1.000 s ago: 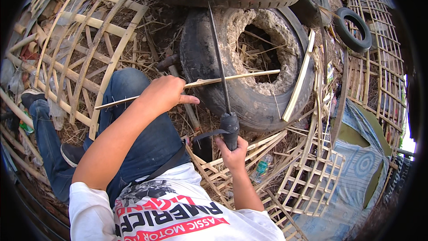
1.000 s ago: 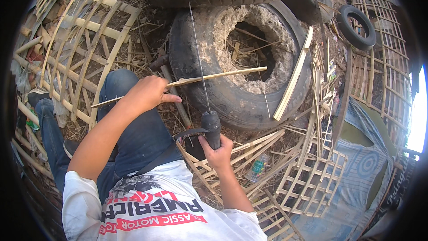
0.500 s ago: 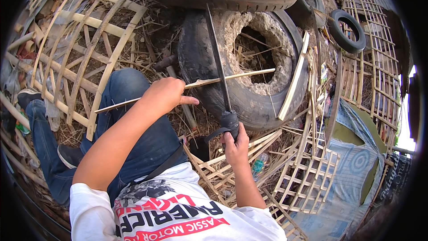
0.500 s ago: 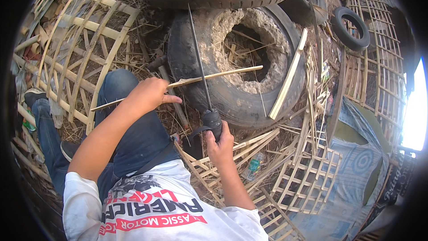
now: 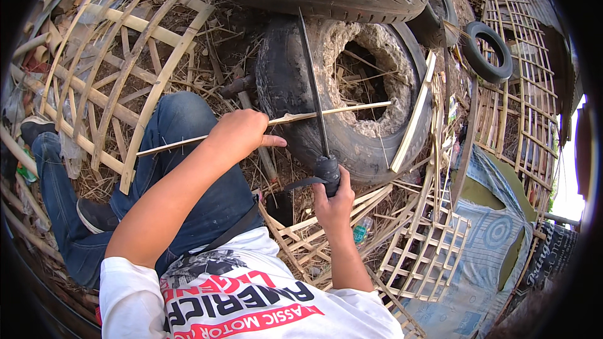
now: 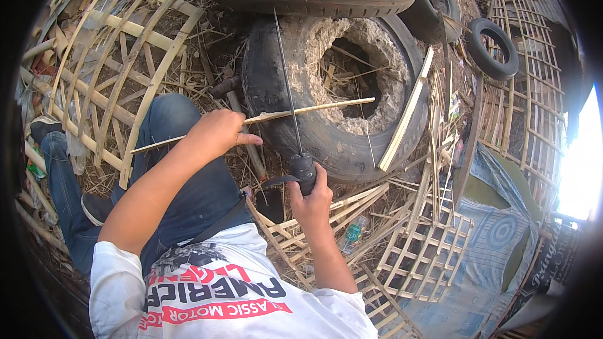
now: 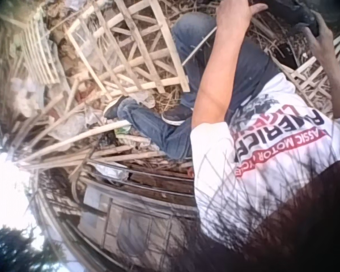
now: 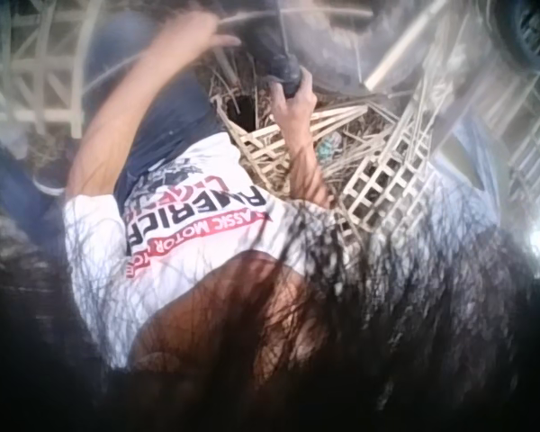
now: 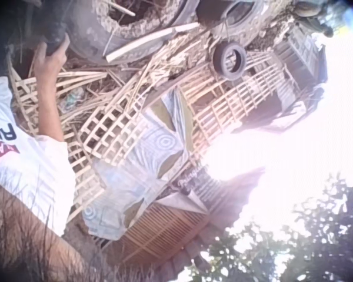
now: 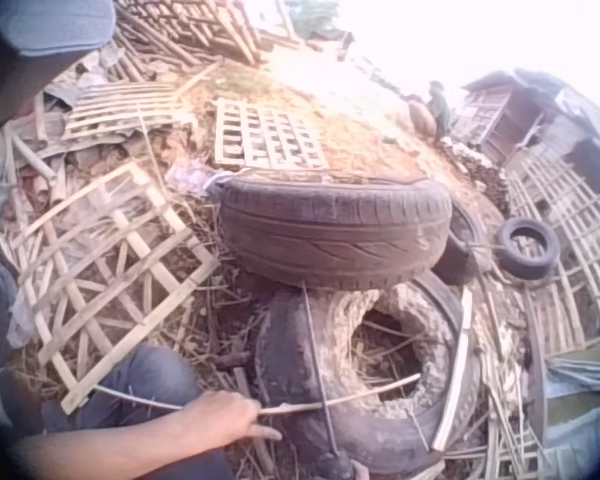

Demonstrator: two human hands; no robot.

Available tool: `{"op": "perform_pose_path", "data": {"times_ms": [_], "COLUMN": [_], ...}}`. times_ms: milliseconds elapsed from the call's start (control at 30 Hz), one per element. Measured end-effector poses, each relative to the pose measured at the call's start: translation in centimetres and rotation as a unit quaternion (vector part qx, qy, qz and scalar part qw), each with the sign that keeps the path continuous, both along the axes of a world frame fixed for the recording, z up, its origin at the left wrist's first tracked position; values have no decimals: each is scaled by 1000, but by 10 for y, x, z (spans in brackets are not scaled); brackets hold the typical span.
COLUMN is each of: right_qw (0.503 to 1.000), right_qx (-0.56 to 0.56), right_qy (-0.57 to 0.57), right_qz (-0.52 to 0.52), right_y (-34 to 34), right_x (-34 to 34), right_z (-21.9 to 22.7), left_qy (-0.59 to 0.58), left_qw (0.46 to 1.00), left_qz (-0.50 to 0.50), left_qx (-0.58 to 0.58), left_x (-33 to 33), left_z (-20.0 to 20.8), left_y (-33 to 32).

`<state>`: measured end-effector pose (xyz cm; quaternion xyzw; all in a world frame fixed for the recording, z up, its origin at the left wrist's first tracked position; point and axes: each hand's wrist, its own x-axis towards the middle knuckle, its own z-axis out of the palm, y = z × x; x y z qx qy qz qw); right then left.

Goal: The person uses a machete to shave and smooth thin bamboo strips, checking their flexibility and length against a wooden lattice frame while sitting on the ground.

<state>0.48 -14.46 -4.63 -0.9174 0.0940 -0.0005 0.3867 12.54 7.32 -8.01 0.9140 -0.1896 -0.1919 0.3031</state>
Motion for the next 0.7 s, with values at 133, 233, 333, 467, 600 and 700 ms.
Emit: {"op": "perform_pose_path", "data": {"times_ms": [133,233,333,467,600,700], "right_qw": [1000,1000,1000,1000,1000,1000], "right_qx": [-3,-5,0,14,18,21], "right_qy": [1,-13,-10,21,22,18], "right_qz": [-1,-1,1,-6,-12,-15], "right_y": [1,0,-2,1,6,8], "right_x": [3,4,5,8,8,10], "right_z": [-2,-5,-7,-3,1,2], "left_qy": [17,1,2,-1,-16,-23], "left_qw": [1000,1000,1000,1000,1000,1000], "left_qz": [1,-5,-5,-2,10,17], "left_qx": [6,6,11,15,13,13], "left_x": [1,2,2,2,-1,-3], "left_z": [3,0,0,-2,-2,-4], "left_y": [1,0,0,1,-2,-4]}}
